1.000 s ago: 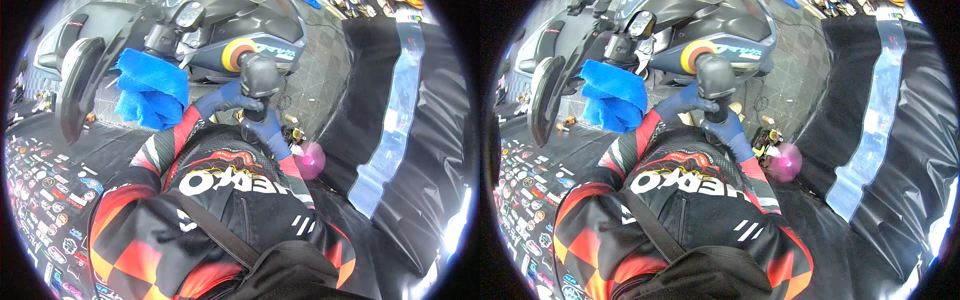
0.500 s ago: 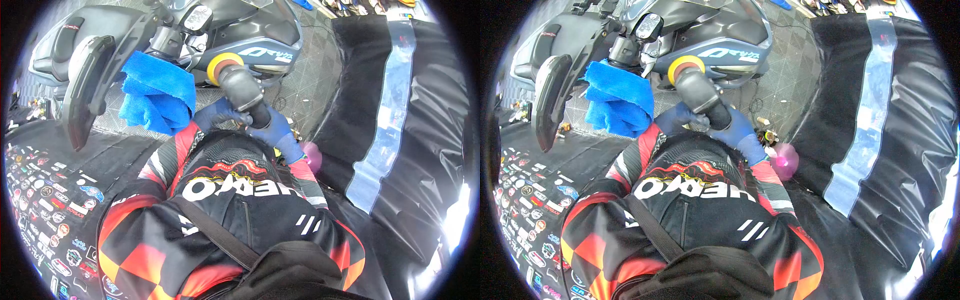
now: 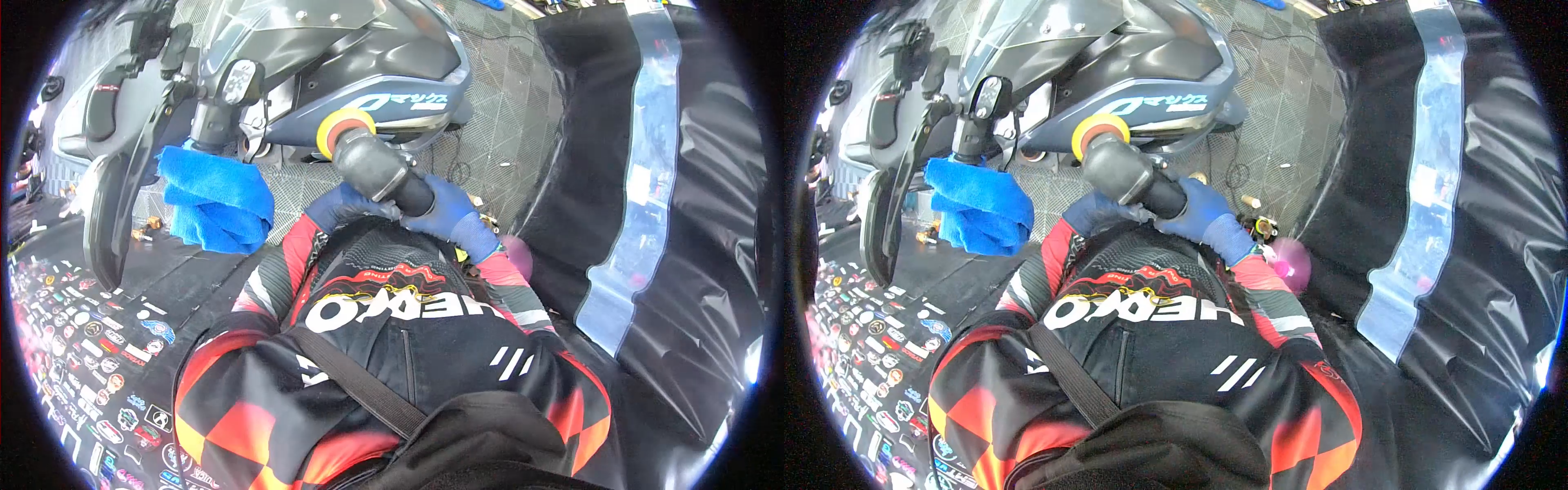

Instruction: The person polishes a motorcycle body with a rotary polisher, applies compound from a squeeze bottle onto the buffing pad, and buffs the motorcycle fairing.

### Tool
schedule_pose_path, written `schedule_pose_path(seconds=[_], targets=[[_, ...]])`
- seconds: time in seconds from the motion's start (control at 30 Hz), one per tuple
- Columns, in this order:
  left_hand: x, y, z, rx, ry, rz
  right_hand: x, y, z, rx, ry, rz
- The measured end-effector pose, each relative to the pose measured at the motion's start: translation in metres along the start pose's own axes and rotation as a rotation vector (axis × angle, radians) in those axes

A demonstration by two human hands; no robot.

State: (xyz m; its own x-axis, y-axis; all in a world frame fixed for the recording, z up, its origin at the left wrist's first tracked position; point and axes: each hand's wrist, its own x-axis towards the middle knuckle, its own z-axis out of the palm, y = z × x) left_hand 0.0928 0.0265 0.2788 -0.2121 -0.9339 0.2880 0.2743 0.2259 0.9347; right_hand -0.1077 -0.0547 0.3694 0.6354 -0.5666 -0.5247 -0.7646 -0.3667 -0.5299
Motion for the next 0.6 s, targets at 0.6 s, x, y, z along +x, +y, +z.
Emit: schedule_pose_path(seconds=[0.6], targets=[[0.039,0.009,0.023,-0.201,0.127,-0.325,0.016,0.051,-0.018,0.171,0.039,-0.099]])
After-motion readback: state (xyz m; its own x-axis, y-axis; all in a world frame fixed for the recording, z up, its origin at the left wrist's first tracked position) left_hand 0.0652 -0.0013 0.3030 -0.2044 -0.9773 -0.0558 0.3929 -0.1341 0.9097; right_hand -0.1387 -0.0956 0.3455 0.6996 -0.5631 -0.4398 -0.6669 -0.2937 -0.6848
